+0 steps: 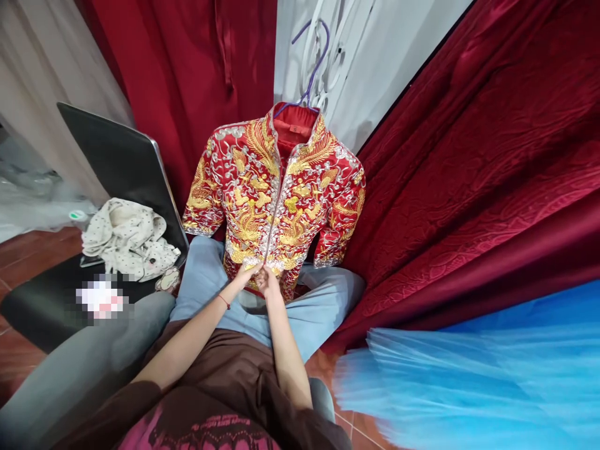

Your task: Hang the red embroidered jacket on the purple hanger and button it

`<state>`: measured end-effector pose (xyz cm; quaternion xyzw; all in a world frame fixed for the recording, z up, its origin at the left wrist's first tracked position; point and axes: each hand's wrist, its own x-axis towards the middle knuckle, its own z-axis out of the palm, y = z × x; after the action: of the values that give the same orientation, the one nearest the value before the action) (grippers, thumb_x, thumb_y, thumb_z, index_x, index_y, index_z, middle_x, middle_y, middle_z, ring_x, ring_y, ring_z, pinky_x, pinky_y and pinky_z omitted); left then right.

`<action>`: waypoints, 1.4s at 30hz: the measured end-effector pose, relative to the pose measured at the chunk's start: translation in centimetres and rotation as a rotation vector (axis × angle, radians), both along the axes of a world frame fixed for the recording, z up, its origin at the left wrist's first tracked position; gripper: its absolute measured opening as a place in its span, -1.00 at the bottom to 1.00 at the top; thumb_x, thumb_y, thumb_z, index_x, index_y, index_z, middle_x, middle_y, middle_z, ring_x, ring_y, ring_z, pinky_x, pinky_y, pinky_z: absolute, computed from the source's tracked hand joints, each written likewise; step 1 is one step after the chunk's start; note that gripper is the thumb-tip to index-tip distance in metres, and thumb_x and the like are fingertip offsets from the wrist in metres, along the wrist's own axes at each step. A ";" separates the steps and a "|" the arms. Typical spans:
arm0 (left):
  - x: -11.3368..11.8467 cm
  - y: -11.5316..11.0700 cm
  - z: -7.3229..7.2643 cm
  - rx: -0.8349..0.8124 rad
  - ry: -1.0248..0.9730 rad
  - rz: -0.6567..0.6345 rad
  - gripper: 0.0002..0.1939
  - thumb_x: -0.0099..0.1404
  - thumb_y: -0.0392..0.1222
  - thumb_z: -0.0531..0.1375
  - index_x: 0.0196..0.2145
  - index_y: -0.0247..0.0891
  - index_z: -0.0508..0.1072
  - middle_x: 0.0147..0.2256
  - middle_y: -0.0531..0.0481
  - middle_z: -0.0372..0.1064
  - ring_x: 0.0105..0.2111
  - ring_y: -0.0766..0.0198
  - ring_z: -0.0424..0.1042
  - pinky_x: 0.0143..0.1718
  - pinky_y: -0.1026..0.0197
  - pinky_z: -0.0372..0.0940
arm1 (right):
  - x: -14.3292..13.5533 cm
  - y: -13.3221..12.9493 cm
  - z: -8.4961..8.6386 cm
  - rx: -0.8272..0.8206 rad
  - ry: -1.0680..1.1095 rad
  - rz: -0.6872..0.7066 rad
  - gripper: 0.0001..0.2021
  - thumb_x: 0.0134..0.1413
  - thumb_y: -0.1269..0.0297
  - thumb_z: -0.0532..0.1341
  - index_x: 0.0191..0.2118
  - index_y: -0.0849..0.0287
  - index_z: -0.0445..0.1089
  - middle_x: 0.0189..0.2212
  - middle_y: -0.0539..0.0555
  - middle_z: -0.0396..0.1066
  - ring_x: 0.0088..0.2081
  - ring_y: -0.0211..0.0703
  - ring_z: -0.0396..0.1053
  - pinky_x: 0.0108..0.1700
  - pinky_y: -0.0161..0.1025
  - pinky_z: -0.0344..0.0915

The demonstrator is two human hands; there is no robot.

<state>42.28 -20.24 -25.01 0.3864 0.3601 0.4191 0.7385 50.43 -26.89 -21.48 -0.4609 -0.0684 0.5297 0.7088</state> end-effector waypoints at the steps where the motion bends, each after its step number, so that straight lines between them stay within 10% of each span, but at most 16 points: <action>1: -0.2 0.2 -0.2 -0.014 0.005 -0.003 -0.56 -0.17 -0.14 0.51 -0.30 -0.29 0.54 -0.32 -0.10 0.57 -0.18 0.05 0.54 0.14 -0.09 0.25 | -0.3 0.1 0.2 -0.022 0.005 0.026 -0.78 -0.08 0.30 0.38 -0.54 0.15 0.31 -0.72 -0.12 0.27 -0.70 -0.38 0.16 -0.63 -0.42 0.15; 15: -1.2 0.3 0.2 -0.029 0.067 -0.177 -0.53 -0.07 -0.10 0.48 -0.20 -0.35 0.54 -0.34 -0.08 0.57 -0.24 0.14 0.54 0.02 0.03 0.32 | -1.7 -0.6 2.1 -0.207 -0.403 0.023 -0.63 0.02 -0.06 0.27 -0.54 0.15 0.31 -0.64 -0.01 0.38 -0.61 -0.29 0.22 -0.54 -0.35 0.16; 23: -1.3 0.3 0.6 0.005 0.063 -0.223 -0.46 -0.05 -0.08 0.47 -0.11 -0.37 0.56 -0.10 -0.20 0.57 -0.03 0.07 0.50 0.12 0.04 0.28 | -0.5 -2.0 3.3 -0.293 -0.831 -0.075 -0.75 -0.01 0.17 0.29 -0.58 0.11 0.30 -0.60 -0.04 0.24 -0.40 -0.18 0.23 -0.34 -0.33 0.09; 34: -1.1 0.6 -1.3 0.038 0.056 -0.157 -0.32 -0.07 -0.03 0.48 -0.01 -0.38 0.51 -0.01 -0.25 0.52 0.01 0.04 0.50 0.17 0.00 0.27 | 0.2 0.7 2.7 -0.199 -0.730 0.065 -0.66 0.00 0.09 0.16 -0.69 0.10 0.22 -0.74 -0.04 0.22 -0.64 -0.27 0.11 -0.55 -0.32 0.08; 42: -1.2 1.3 0.1 0.112 0.117 -0.044 -0.33 -0.04 -0.01 0.46 0.00 -0.37 0.50 0.05 -0.28 0.48 0.08 -0.03 0.46 0.20 -0.01 0.24 | -0.5 2.5 5.8 -0.083 -0.688 -0.012 -0.67 -0.06 0.06 0.14 -0.70 0.10 0.22 -0.77 -0.05 0.17 -0.67 -0.29 0.08 -0.58 -0.32 0.03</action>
<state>41.03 -18.90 -24.93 0.4586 0.3701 0.3988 0.7027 49.95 -24.40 -15.66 -0.6413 -0.2790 0.3414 0.6279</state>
